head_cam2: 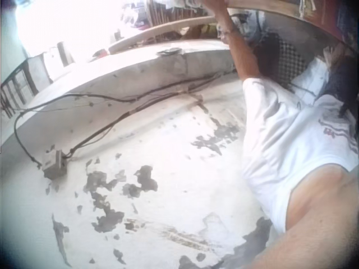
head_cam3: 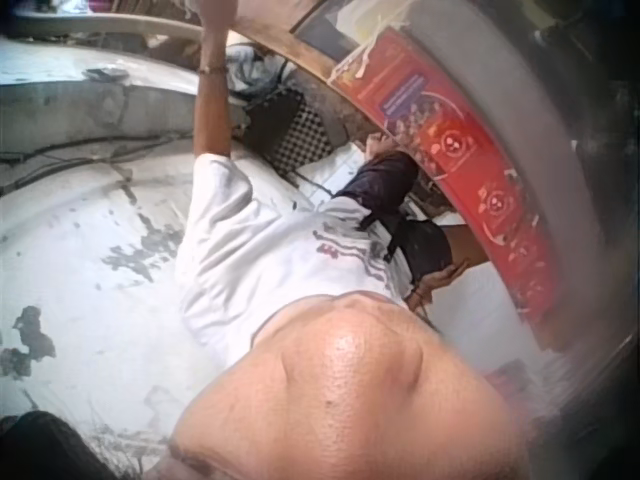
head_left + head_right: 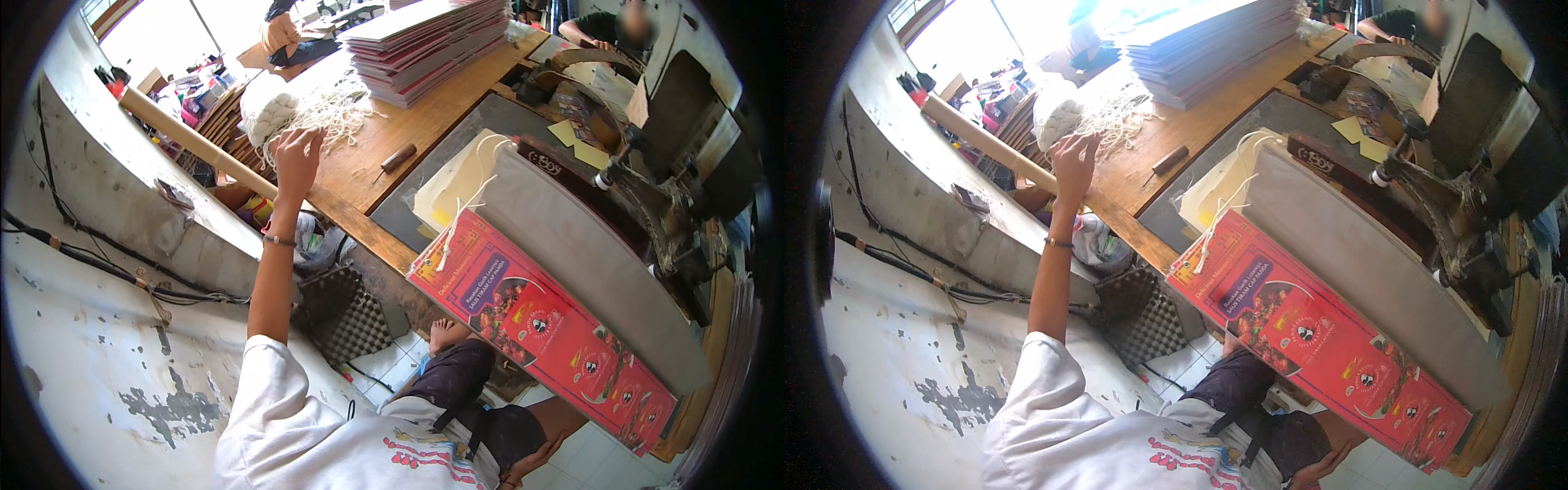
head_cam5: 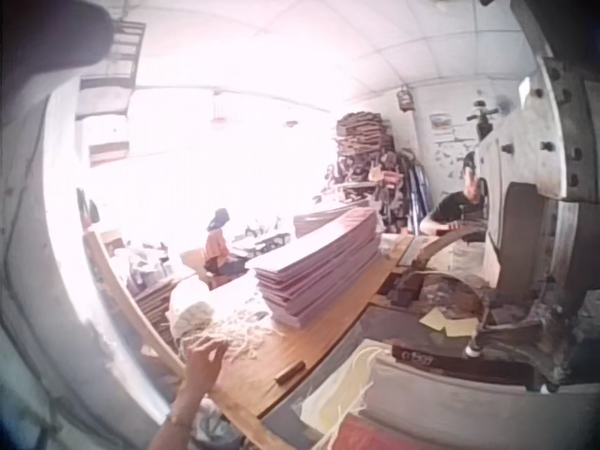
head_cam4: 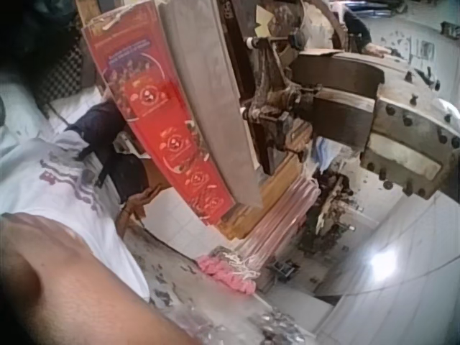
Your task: The person threads a white string through holes in a red cardboard product label, ties the string, and then uses a hand-operated press to punch or secure parts of the assembly.
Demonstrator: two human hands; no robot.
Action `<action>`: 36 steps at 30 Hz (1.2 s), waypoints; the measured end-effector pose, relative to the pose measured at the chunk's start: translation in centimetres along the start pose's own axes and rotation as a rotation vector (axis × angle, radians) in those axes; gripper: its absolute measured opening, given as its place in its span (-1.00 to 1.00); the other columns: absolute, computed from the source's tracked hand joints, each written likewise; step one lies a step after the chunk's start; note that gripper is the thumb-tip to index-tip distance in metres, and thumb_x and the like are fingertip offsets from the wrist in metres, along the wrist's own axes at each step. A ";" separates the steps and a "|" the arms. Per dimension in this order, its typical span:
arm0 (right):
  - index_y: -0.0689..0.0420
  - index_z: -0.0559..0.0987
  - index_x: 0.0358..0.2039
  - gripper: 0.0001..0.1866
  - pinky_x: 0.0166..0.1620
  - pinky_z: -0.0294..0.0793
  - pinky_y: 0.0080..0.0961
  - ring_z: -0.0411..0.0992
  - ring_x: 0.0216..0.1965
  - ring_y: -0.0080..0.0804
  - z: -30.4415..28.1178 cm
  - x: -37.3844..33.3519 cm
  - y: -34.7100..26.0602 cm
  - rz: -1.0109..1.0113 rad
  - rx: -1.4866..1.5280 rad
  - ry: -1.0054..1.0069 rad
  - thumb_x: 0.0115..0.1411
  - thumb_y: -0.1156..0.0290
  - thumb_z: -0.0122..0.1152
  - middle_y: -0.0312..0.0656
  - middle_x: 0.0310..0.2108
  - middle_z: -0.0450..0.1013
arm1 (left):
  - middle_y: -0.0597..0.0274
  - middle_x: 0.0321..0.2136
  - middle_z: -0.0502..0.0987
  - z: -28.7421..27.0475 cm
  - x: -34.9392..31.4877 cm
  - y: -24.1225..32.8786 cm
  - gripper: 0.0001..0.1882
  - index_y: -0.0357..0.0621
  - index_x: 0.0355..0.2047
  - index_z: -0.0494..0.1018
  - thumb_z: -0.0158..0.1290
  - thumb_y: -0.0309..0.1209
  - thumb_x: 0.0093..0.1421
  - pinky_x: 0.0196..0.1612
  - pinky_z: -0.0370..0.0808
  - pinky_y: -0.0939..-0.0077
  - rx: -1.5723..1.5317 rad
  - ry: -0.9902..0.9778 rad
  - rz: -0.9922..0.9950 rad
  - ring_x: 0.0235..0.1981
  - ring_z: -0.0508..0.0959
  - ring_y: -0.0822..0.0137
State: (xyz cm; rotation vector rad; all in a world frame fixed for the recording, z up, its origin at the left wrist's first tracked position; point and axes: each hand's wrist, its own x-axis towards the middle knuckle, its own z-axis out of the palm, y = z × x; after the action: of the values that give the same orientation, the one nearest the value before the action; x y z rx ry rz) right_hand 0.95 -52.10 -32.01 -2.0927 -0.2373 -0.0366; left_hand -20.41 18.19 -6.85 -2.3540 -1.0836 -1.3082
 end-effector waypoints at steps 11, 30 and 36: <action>0.31 0.22 0.26 -0.46 0.36 -0.09 -0.26 0.04 0.35 -0.12 -0.1 0.2 -2.0 -0.013 0.047 -0.008 0.41 0.22 -0.26 0.01 0.30 0.14 | 0.09 -0.46 0.58 -4.9 -3.6 16.5 -0.86 -0.24 -0.25 0.57 0.04 -0.57 0.21 -0.54 0.40 0.46 -0.540 -0.054 -0.023 -0.59 0.52 0.30; 0.30 0.50 -0.06 -0.73 0.20 0.22 -0.24 0.35 0.08 -0.15 2.8 1.0 -9.8 -0.026 -0.066 -0.133 0.26 0.46 0.11 0.01 -0.01 0.43 | 0.24 -0.72 0.48 -10.7 -13.8 24.9 -0.81 -0.21 -0.25 0.59 0.12 -0.60 0.09 -0.68 0.29 0.60 -0.782 -0.341 -0.138 -0.80 0.37 0.47; 0.33 0.49 -0.04 -0.42 0.18 0.26 -0.32 0.39 0.08 -0.23 9.7 1.0 -21.7 -0.160 0.802 -0.816 0.29 -0.03 0.05 -0.03 0.00 0.46 | 0.29 -0.68 0.52 -12.6 -17.2 28.3 -0.91 -0.17 -0.43 0.56 0.19 -0.56 0.00 -0.65 0.40 0.47 -0.968 -0.451 0.123 -0.73 0.51 0.35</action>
State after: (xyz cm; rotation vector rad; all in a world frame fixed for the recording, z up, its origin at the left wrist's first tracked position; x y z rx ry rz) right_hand -2.74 -32.92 -18.34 -1.1883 -0.7652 0.7115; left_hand -14.02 -16.51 -9.61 -3.4674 -0.3635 -1.5056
